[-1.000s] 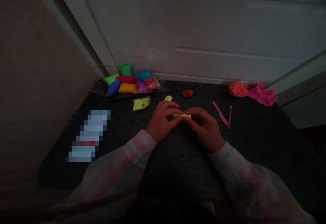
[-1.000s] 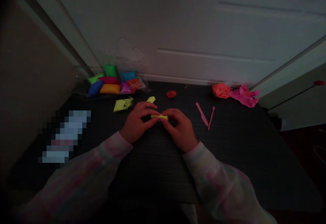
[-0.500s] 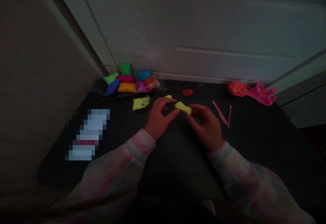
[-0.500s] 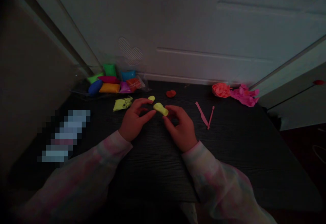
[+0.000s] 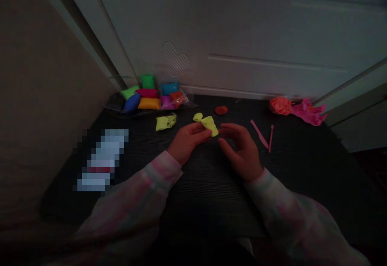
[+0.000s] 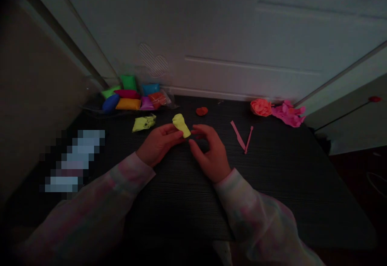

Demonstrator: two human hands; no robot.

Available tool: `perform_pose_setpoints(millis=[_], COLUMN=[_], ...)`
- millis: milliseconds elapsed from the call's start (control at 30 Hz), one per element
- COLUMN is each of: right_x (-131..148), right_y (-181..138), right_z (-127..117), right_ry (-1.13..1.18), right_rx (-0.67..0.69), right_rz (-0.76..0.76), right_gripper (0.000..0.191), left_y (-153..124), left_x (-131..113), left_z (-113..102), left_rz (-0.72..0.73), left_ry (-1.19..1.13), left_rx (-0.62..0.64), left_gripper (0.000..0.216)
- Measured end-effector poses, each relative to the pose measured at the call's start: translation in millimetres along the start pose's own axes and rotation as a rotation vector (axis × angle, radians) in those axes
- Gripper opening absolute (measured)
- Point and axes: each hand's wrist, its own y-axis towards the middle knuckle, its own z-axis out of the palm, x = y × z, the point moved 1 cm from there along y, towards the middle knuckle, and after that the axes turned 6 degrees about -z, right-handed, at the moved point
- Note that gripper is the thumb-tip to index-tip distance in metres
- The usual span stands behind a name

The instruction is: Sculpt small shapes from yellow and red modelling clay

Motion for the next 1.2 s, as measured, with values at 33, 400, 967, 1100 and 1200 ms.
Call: perform_pose_setpoints(millis=[33, 400, 967, 1100, 1200], right_x=[-2, -18, -26, -28, -28], right_y=[1, 6, 11, 13, 13], right_z=[0, 2, 1, -1, -2], right_ry=[0.016, -0.369, -0.399, -0.385, -0.369], right_rx=[-0.004, 0.268, 0.352, 0.380, 0.402], right_rz=[0.040, 0.070, 0.059, 0.042, 0.017], right_gripper=[0.033, 0.021, 0.018, 0.018, 0.018], left_y=[1, 2, 7, 5, 2], left_x=[-1, 0, -1, -3, -6], left_z=[-1, -9, -13, -17, -17], left_rz=[0.036, 0.400, 0.389, 0.374, 0.441], left_ry=[0.076, 1.062, 1.246, 1.216, 1.142], left_rx=[-0.006, -0.054, -0.018, 0.017, 0.025], left_gripper=[0.023, 0.032, 0.026, 0.046, 0.056])
